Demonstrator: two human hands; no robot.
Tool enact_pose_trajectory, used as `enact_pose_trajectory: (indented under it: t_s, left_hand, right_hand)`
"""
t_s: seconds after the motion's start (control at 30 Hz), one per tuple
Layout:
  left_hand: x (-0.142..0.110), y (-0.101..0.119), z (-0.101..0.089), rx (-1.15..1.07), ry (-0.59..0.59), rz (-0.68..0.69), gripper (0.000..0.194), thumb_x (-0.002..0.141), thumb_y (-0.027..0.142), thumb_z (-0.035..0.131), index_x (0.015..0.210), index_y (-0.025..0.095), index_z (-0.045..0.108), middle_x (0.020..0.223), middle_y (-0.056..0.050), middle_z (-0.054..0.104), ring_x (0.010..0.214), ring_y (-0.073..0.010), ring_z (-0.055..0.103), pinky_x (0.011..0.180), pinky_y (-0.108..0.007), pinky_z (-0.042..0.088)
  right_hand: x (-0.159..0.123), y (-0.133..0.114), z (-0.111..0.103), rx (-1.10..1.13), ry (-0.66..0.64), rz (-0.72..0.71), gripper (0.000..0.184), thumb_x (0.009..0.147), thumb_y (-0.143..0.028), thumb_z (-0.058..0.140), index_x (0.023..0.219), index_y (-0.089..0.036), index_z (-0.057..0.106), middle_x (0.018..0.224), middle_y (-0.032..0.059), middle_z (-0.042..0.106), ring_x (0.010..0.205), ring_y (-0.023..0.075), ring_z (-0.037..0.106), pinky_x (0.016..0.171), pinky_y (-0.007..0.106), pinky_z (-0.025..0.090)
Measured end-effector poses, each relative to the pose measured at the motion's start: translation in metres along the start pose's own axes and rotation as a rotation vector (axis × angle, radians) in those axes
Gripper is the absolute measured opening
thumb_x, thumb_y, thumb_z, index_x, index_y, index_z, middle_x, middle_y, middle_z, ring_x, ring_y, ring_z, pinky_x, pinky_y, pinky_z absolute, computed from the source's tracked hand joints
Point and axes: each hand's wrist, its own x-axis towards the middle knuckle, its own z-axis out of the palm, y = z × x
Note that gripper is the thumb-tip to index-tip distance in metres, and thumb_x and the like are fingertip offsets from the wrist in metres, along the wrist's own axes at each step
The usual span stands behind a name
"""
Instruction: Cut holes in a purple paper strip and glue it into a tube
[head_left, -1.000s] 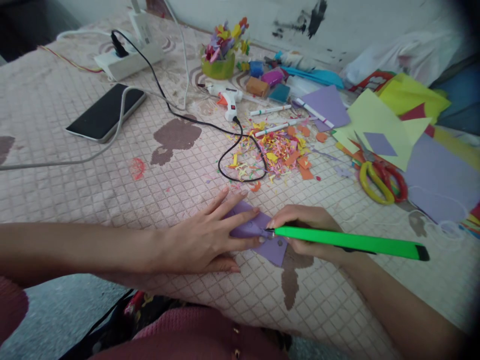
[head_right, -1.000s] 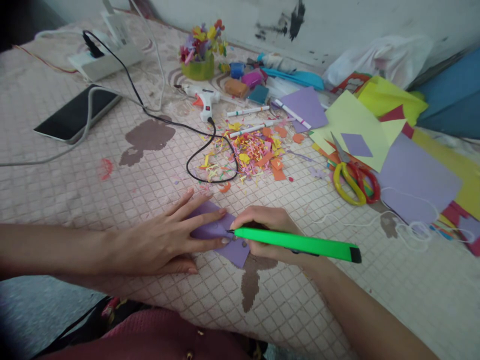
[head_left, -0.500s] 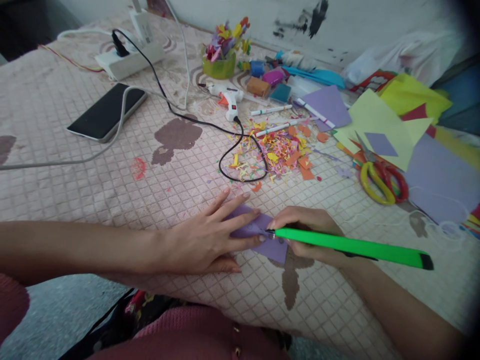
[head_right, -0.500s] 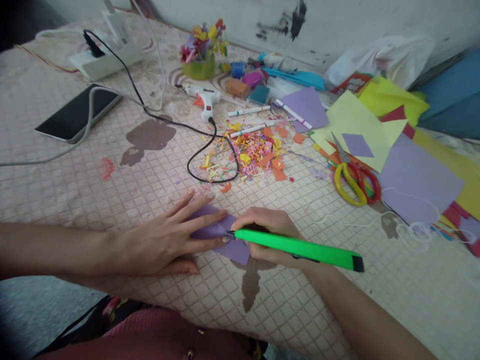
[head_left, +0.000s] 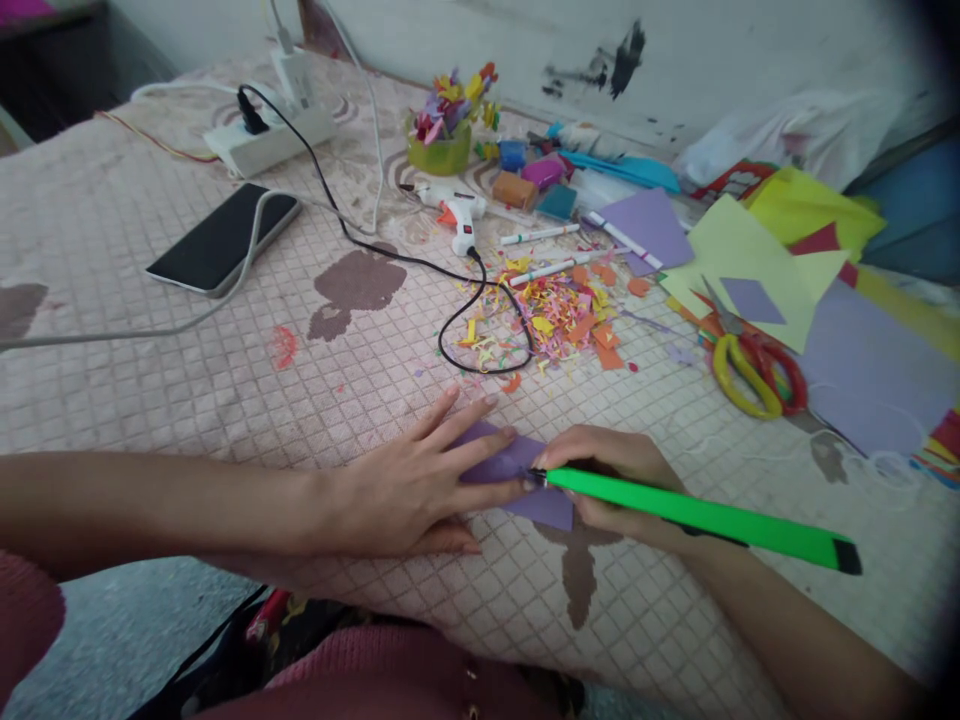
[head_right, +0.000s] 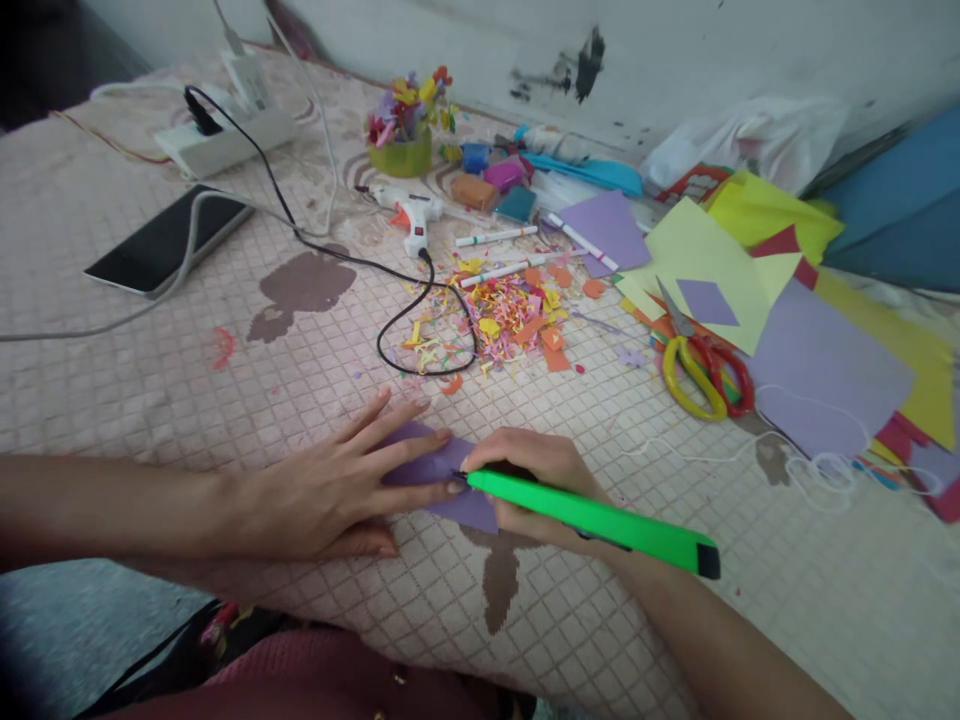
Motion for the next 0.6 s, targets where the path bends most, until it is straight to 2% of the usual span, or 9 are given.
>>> enact_pose_trajectory:
  t_s: [0.17, 0.47, 0.6]
  left_hand:
    - [0.0004, -0.0002, -0.0005, 0.007, -0.011, 0.008, 0.056, 0.089, 0.053, 0.056, 0.139, 0.029, 0.047, 0.145, -0.012, 0.042, 0.141, -0.0438, 0.022, 0.109, -0.067, 0.022]
    - [0.0009, 0.0012, -0.0028, -0.002, -0.037, -0.007, 0.054, 0.090, 0.052, 0.055, 0.139, 0.030, 0.047, 0.144, -0.011, 0.043, 0.140, -0.0427, 0.023, 0.110, -0.067, 0.021]
    - [-0.0002, -0.0014, 0.0004, -0.002, -0.024, 0.013, 0.060, 0.091, 0.054, 0.052, 0.142, 0.024, 0.043, 0.148, -0.013, 0.039, 0.141, -0.0425, 0.023, 0.111, -0.066, 0.021]
  right_hand:
    - [-0.0007, 0.0023, 0.0012, 0.025, 0.008, 0.021, 0.018, 0.079, -0.011, 0.059, 0.093, -0.021, 0.064, 0.084, 0.0042, 0.072, 0.072, 0.0153, 0.068, 0.061, 0.026, 0.053]
    - [-0.0031, 0.0058, 0.0020, 0.049, 0.016, 0.031, 0.019, 0.078, -0.011, 0.059, 0.094, -0.021, 0.065, 0.084, 0.0041, 0.071, 0.072, 0.0153, 0.067, 0.061, 0.027, 0.052]
    - [-0.0037, 0.0058, 0.0017, 0.040, 0.023, 0.029, 0.020, 0.079, -0.010, 0.059, 0.095, -0.021, 0.065, 0.085, 0.0044, 0.072, 0.075, 0.0152, 0.067, 0.064, 0.027, 0.052]
